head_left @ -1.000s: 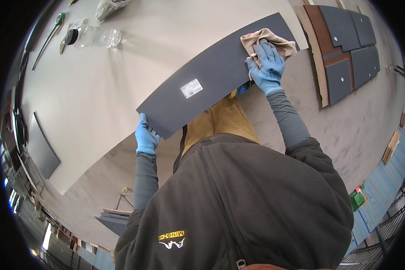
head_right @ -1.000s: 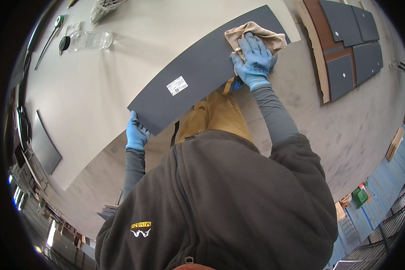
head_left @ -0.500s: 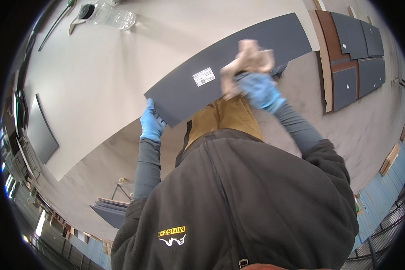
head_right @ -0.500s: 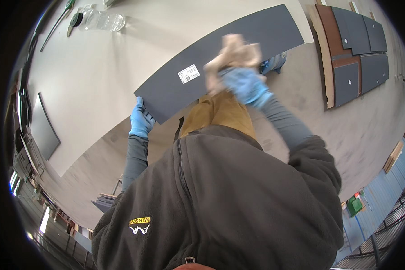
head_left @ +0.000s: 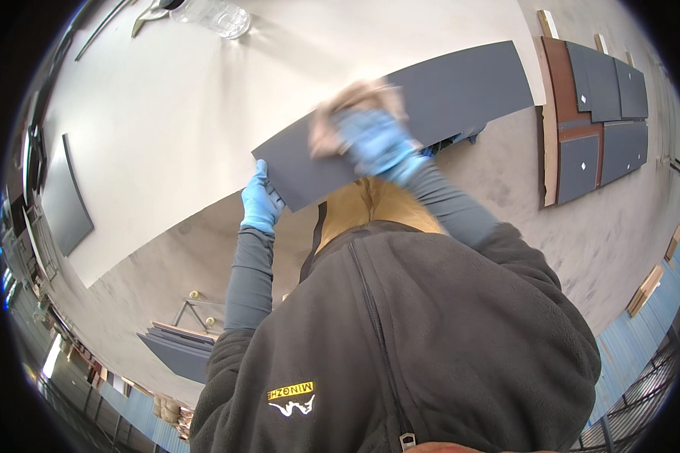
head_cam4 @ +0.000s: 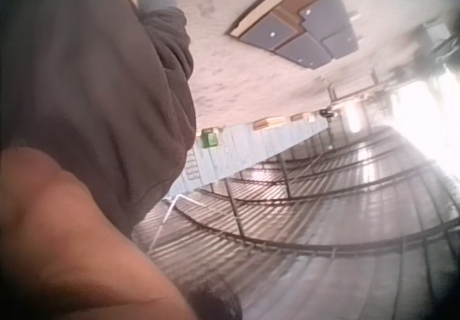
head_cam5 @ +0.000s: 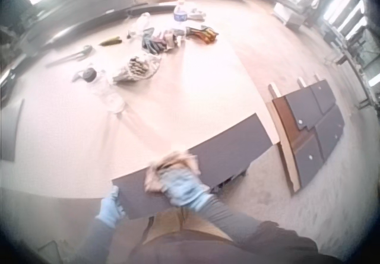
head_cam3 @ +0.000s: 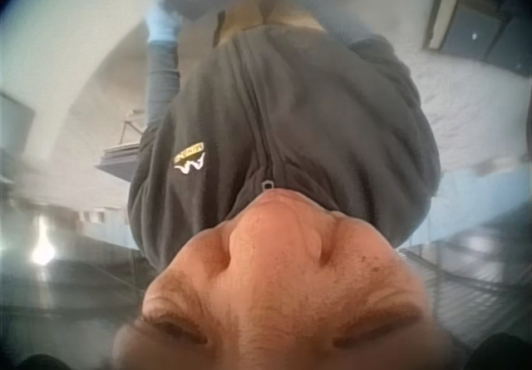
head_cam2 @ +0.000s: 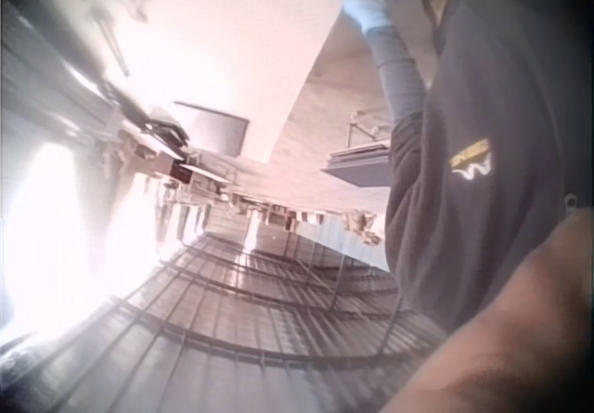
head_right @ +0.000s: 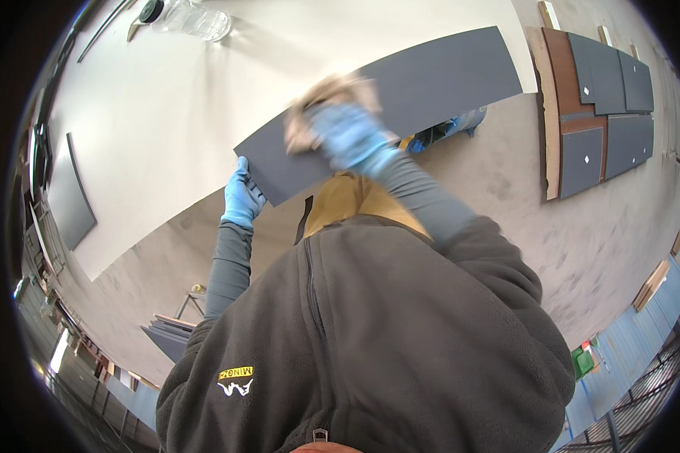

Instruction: The person wipes a dark gray panel with a cloth and water, then opens a bag of small parts and uses a syringe to apply adhesive to the panel edge. The panel is flipped and wiped again.

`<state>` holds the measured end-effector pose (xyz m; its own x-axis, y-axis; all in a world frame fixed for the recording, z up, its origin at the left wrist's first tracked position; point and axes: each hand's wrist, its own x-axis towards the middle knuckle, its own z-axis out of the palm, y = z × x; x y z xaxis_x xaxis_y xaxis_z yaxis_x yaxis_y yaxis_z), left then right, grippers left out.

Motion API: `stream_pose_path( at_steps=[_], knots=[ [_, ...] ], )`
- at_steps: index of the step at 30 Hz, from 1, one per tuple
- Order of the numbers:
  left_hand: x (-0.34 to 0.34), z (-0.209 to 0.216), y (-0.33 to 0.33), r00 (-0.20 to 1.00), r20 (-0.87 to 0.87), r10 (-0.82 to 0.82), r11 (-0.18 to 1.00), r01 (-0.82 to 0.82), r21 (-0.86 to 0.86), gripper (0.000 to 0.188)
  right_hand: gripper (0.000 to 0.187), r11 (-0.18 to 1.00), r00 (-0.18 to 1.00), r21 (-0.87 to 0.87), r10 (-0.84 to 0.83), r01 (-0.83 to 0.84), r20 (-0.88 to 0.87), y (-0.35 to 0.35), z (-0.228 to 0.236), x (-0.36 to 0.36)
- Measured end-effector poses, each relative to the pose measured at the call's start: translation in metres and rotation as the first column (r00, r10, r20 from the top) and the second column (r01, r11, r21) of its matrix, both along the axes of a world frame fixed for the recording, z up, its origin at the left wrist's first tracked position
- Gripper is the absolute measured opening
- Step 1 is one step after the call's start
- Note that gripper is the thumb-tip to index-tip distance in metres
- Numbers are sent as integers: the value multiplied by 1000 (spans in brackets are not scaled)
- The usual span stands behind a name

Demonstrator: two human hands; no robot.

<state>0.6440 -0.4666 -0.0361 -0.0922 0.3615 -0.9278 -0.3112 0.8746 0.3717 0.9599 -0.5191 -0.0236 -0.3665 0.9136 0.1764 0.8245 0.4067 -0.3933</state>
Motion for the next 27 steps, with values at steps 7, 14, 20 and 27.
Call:
stream_pose_path(
  at_steps=[7, 14, 20, 27],
  knots=[
    [1, 1, -3, 999, 24, 38, 999, -38, 8, 44, 59, 801, 804, -87, -583, 593, 116, 5, -32, 77],
    [-6, -12, -1, 991, 94, 91, 995, -94, 33, 47, 36, 993, 980, 98, 80, -63, -181, 12, -9, -107],
    [-2, 0, -4, 995, 76, 63, 998, -64, 9, 43, 64, 819, 816, 79, -573, 568, 78, 15, -11, 47],
    [-14, -4, 4, 976, 213, 38, 995, -18, -96, 74, 112, 997, 994, -46, -71, 67, -85, 23, -32, -80]
  ],
)
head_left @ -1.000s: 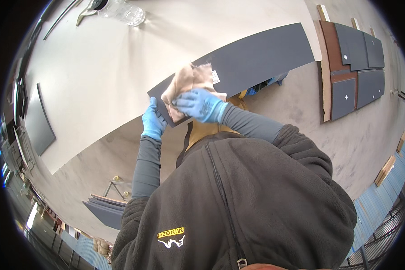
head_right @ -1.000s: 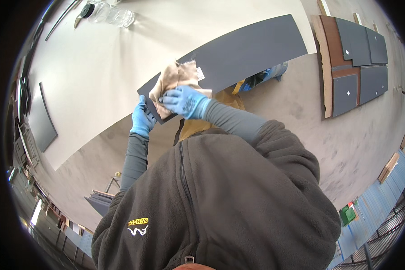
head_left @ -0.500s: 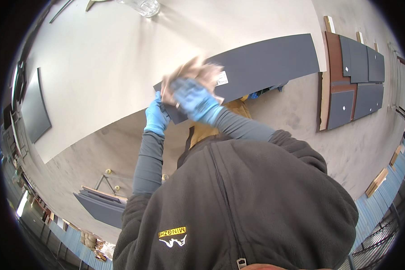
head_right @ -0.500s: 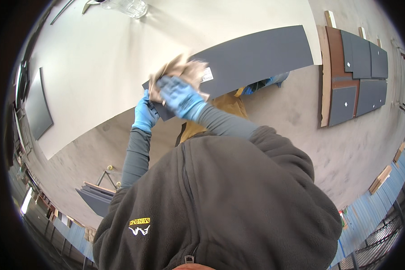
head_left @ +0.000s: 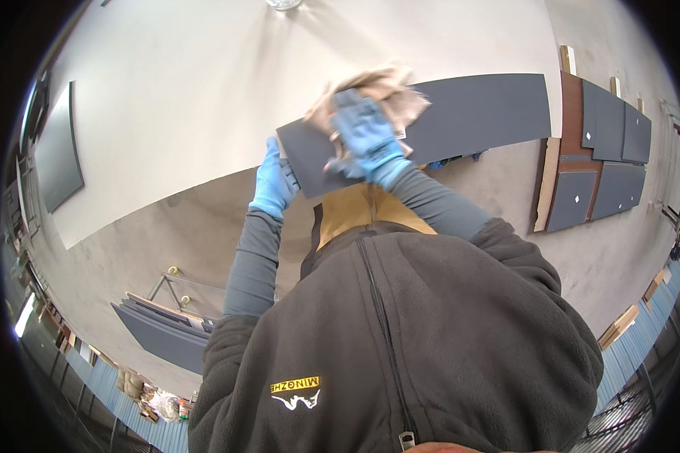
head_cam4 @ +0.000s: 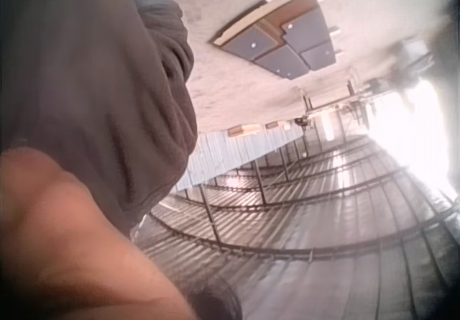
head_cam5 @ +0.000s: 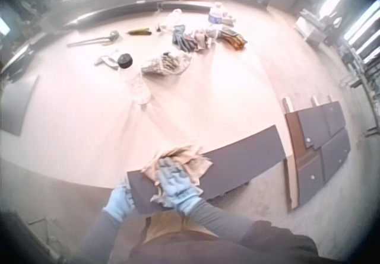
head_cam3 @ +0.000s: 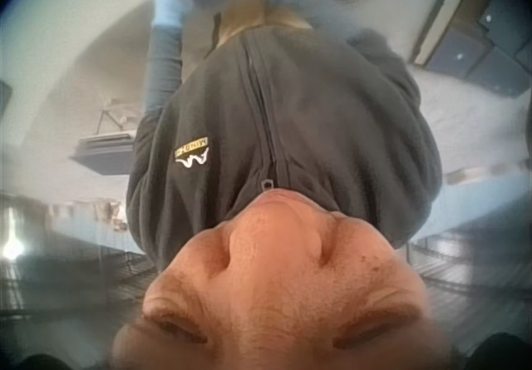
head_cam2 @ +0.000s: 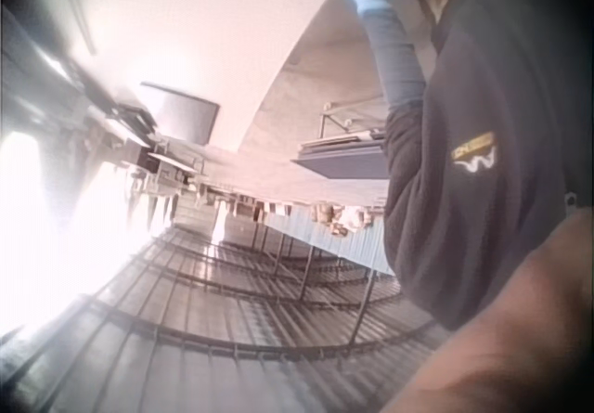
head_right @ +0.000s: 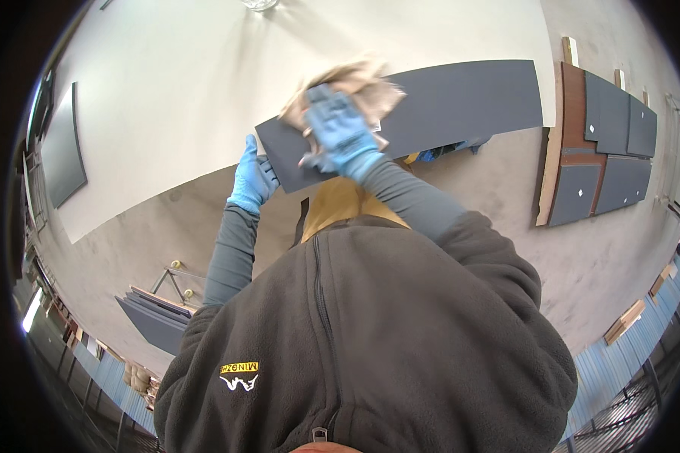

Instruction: The person wipes a dark gray panel with a cloth and water, then opens a bag of small parts and uses a syringe to apply adhesive to the panel edge. The panel is flipped and wiped again.

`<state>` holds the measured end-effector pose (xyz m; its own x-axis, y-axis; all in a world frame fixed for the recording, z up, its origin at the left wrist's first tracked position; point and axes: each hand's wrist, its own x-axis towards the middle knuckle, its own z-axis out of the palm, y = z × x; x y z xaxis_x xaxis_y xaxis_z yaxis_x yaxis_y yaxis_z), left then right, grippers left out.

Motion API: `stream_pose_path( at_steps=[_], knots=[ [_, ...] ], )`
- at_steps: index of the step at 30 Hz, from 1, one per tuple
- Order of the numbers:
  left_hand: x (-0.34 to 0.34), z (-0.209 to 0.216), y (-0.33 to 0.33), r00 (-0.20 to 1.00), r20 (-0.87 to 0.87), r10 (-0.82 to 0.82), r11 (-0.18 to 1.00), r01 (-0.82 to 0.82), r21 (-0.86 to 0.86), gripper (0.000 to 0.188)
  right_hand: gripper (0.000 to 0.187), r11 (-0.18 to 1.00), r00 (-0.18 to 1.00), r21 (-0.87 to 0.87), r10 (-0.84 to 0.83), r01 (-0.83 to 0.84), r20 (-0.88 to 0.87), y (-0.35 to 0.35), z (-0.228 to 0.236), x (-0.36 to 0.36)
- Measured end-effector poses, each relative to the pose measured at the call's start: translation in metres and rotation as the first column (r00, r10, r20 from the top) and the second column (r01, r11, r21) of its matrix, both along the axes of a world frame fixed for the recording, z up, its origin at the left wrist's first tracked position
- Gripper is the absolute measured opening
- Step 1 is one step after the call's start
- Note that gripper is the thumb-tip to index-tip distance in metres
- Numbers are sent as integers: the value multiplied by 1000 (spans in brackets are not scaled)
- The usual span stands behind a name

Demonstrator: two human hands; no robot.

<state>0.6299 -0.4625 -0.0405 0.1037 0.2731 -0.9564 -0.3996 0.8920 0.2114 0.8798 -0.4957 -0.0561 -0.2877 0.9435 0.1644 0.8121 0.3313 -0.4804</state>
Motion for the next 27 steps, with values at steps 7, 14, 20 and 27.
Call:
stream_pose_path(
  at_steps=[7, 14, 20, 27],
  knots=[
    [5, 15, -1, 992, 100, -76, 966, 49, 253, 93, 105, 917, 910, -17, 392, -398, -133, 6, 27, -64],
    [9, 20, 8, 973, 222, -64, 959, -2, 282, 98, 76, 886, 884, 128, 458, -445, -95, -4, 16, -65],
    [6, 12, 9, 955, 270, -126, 941, 29, 337, 104, 50, 869, 855, 171, 490, -464, -170, -7, 10, -57],
    [-3, 11, 8, 932, 349, -98, 971, 14, 238, 109, 34, 847, 814, 152, 531, -509, -236, -4, 5, -47]
  ],
)
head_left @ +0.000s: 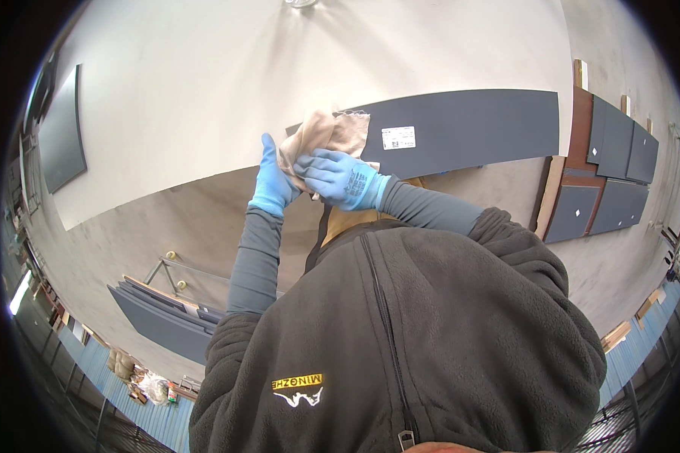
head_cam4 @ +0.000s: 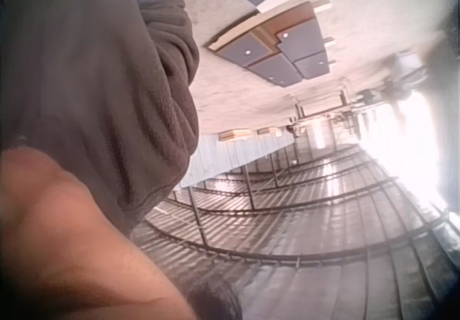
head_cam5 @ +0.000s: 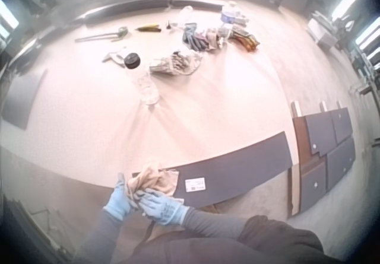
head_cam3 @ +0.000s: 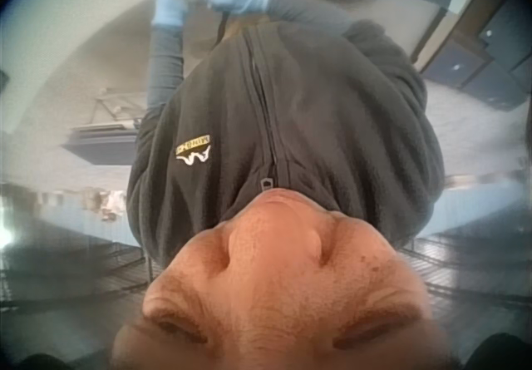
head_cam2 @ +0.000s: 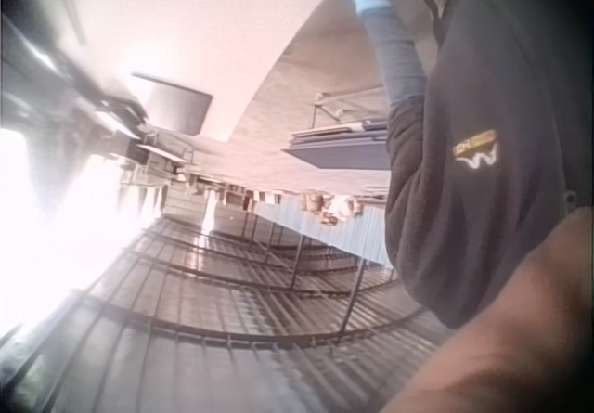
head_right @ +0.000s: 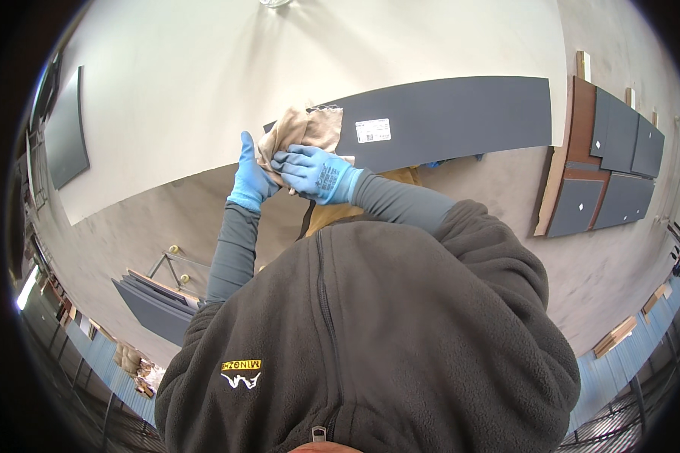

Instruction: The person wipes a dark gray panel with a cloth and water, then opens a bag of small parts and uses a syringe to apply adhesive to the panel edge. The panel is flipped and wiped again.

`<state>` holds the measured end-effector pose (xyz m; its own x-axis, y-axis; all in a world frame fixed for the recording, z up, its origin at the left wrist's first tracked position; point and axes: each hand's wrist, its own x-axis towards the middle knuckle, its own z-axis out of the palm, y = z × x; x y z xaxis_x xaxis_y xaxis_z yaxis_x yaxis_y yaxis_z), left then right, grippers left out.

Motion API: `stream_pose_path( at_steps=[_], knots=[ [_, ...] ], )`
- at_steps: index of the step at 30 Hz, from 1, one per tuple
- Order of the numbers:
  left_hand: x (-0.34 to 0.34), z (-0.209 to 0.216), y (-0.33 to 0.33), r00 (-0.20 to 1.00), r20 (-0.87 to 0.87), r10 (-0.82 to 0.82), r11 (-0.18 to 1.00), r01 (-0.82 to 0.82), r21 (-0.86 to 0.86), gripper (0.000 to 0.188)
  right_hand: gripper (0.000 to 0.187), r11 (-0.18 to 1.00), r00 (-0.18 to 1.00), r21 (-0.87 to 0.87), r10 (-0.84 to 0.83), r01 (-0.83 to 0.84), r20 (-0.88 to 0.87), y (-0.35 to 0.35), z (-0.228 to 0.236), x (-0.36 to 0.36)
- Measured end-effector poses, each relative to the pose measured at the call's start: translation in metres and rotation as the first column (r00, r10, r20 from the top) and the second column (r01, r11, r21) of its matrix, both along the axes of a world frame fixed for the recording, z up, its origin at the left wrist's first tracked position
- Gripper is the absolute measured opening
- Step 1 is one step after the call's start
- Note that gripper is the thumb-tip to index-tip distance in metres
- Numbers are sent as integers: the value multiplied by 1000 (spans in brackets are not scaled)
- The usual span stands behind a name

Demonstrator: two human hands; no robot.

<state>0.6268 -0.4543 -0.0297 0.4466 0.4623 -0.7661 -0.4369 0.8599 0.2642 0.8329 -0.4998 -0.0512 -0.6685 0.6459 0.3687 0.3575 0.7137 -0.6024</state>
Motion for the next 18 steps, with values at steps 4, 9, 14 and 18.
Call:
stream_pose_path(
  at_steps=[4, 9, 14, 18],
  knots=[
    [-3, 2, -6, 998, 57, 14, 999, -11, -44, 115, 31, 998, 998, -34, 52, -54, -45, 2, -2, 8],
    [-9, -3, -6, 978, 205, -32, 996, 47, -70, 111, 26, 994, 993, -51, 96, -99, -70, 0, 0, 19],
    [-13, -20, -5, 992, -107, 61, 977, -81, -198, 86, 50, 965, 960, -110, 253, -240, 123, 1, 8, 40],
    [-8, -21, -3, 944, -326, 56, 951, -150, -271, 85, 62, 941, 941, -124, 327, -315, 91, -6, 13, 81]
  ],
)
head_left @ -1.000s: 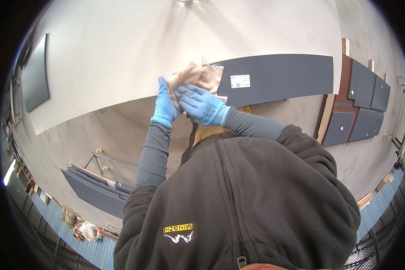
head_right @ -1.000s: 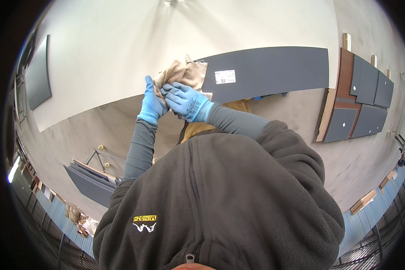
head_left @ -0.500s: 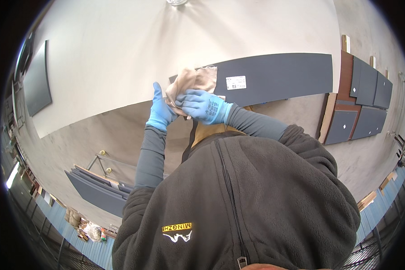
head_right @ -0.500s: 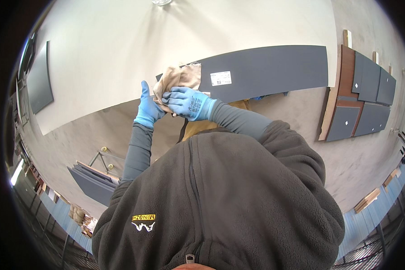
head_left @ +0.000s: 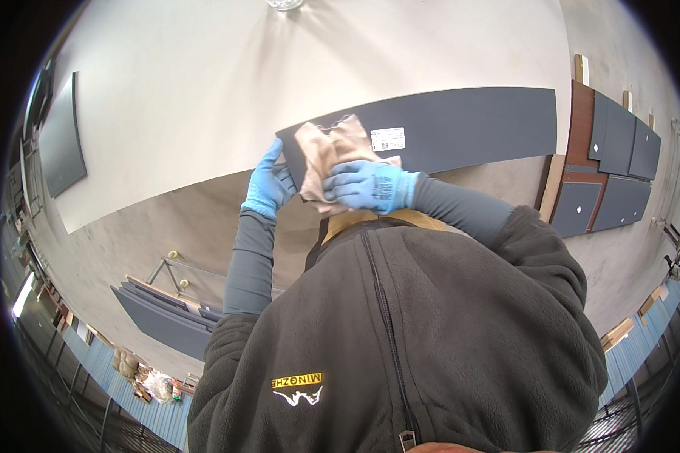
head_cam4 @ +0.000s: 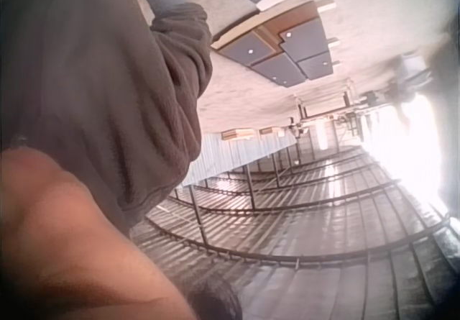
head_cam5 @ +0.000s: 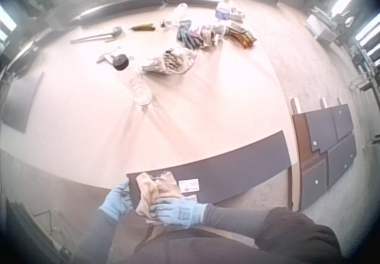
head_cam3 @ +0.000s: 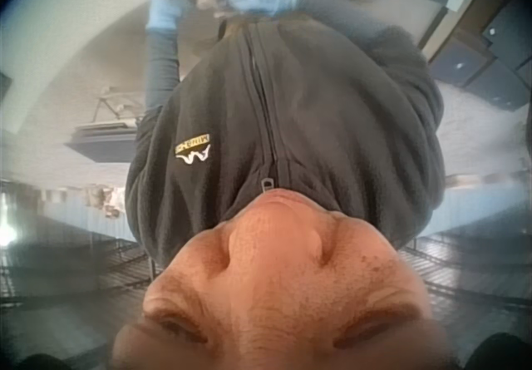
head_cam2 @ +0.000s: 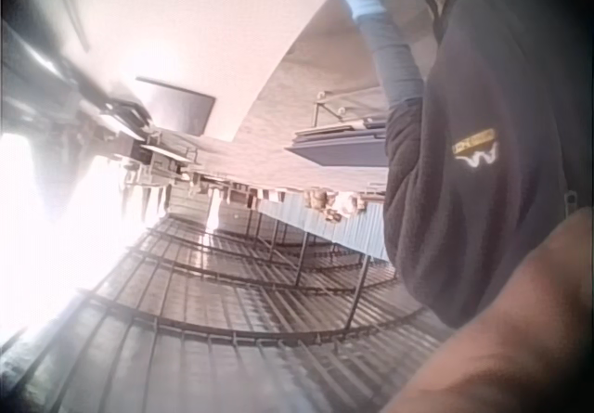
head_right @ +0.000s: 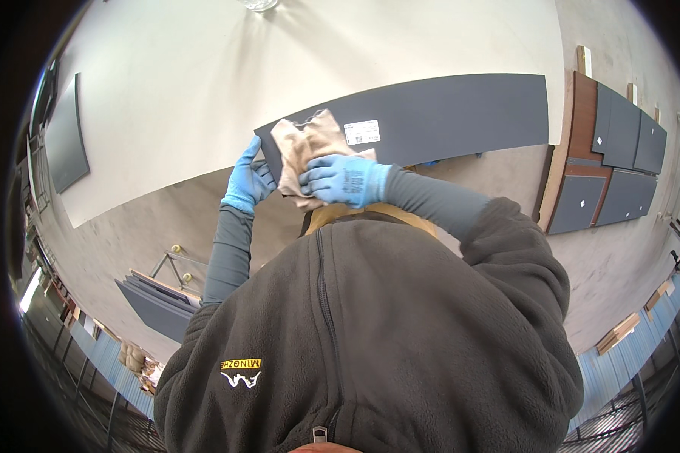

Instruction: The person wipes a dark gray panel with a cloth and water, then opens a bag of small parts and uses a syringe to apply adhesive to the panel edge. The panel is flipped and wiped again.

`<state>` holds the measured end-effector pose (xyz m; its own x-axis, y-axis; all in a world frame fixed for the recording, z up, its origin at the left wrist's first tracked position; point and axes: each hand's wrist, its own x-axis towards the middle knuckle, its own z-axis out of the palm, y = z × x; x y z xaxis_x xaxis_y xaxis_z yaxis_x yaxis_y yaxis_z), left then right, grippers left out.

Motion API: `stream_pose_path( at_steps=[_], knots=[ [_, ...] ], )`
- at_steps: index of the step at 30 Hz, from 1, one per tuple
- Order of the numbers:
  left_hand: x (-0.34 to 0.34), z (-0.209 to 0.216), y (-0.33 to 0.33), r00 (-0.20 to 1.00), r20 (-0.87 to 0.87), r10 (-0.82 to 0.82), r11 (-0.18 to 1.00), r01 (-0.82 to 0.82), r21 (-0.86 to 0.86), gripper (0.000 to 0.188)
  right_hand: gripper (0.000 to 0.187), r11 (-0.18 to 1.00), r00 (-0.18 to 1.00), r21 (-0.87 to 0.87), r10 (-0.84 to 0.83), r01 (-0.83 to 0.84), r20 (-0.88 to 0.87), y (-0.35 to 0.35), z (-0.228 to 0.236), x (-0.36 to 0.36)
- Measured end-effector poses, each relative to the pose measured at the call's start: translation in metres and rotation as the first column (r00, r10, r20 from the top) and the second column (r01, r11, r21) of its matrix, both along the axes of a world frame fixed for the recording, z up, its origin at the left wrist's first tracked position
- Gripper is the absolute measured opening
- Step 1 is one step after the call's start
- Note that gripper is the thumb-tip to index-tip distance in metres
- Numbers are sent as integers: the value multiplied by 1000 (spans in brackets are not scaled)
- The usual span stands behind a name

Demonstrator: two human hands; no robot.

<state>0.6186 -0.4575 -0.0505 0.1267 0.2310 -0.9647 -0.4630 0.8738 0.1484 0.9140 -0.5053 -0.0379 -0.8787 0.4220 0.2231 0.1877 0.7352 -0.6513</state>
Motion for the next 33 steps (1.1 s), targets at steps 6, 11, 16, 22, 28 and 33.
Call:
stream_pose_path(
  at_steps=[6, 11, 16, 22, 28, 33],
  knots=[
    [14, 17, -1, 994, -105, -27, 998, 33, 54, 87, 44, 986, 979, 21, -165, 164, 121, -44, -1, 159],
    [17, 18, -1, 995, -99, -30, 996, 38, 75, 81, 36, 549, 465, 438, -836, 712, 293, -117, 25, 362],
    [17, 18, -3, 991, -133, -35, 997, 44, 65, 78, 27, -477, -443, -60, -850, 877, 285, -104, 30, 389],
    [10, 12, -3, 998, -61, -32, 997, 37, 69, 74, 32, 666, 660, 125, -746, 735, 93, -30, 5, 145],
    [3, -3, -11, 998, 66, -17, 980, 3, 201, 68, 29, 966, 968, 108, -244, 236, 61, 10, 11, -8],
    [8, 0, -21, 998, 61, 13, 952, -31, 305, 91, 37, 909, 921, 193, -386, 369, 55, 51, 1, -72]
  ],
)
